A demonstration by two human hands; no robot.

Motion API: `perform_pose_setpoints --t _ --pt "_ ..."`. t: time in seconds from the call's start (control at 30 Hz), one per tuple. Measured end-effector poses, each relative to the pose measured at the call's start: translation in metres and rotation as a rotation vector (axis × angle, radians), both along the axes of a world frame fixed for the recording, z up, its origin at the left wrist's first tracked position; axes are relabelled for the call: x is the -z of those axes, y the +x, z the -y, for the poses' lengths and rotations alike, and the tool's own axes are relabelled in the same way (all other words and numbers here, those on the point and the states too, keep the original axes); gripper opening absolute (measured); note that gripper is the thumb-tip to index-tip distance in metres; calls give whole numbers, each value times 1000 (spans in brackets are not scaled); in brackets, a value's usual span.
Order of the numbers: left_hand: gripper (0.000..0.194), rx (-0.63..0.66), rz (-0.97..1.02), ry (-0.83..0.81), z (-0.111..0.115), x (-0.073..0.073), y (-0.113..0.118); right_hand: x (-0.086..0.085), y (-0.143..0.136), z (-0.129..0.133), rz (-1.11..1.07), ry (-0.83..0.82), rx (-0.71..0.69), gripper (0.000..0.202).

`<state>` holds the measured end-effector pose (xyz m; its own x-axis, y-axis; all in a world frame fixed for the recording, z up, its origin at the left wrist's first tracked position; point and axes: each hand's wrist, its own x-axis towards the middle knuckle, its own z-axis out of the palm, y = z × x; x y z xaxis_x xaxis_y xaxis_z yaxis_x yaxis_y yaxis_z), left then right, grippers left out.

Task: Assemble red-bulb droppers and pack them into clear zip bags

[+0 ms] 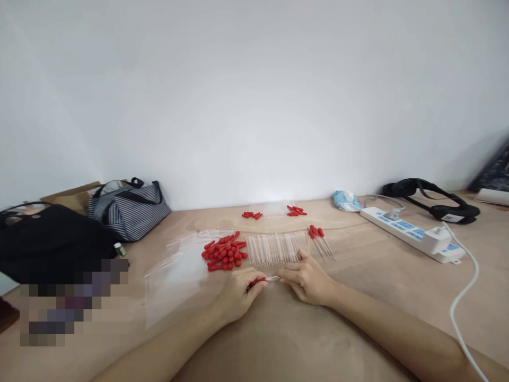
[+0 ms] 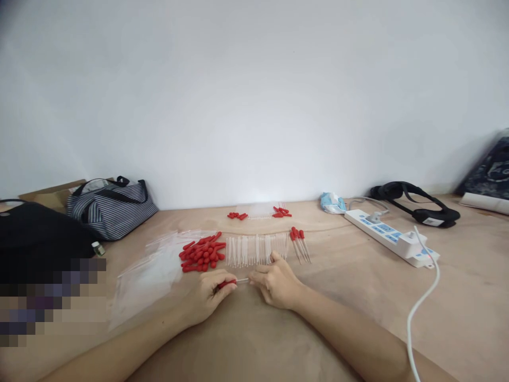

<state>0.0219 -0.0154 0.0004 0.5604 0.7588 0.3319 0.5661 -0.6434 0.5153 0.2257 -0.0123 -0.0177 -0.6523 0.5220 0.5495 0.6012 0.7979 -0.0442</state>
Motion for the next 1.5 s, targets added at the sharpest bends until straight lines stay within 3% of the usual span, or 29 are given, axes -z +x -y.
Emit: perform_pose_setpoints --t 0.5,0.7,0.9,1.0,1.1,1.17,1.27,1.37,1.5 --pt "20 113 -45 1 2 2 -1 3 -11 6 -43 -14 -21 23" --pt "20 37 -21 -12 -2 0 0 -1 -9 1 -24 -7 17 22" --pt "21 85 -38 -2 -4 -2 -5 -8 -11 5 78 66 60 15" --pt "19 40 17 -1 -5 0 -8 -9 -11 4 116 56 86 14" --pt "46 -78 90 -1 -7 4 -11 -8 -1 -7 -6 30 219 14" --pt "52 -117 92 -7 -7 6 -12 -7 11 -20 -173 -3 385 18" --pt "40 -82 52 -18 -7 7 -12 -5 32 -39 -320 -105 679 20" --pt "23 -37 15 -15 -7 6 -11 -3 48 -49 -295 -228 919 16" --pt "16 -15 -2 -1 -8 5 -11 -3 55 -52 -177 -344 1061 15"
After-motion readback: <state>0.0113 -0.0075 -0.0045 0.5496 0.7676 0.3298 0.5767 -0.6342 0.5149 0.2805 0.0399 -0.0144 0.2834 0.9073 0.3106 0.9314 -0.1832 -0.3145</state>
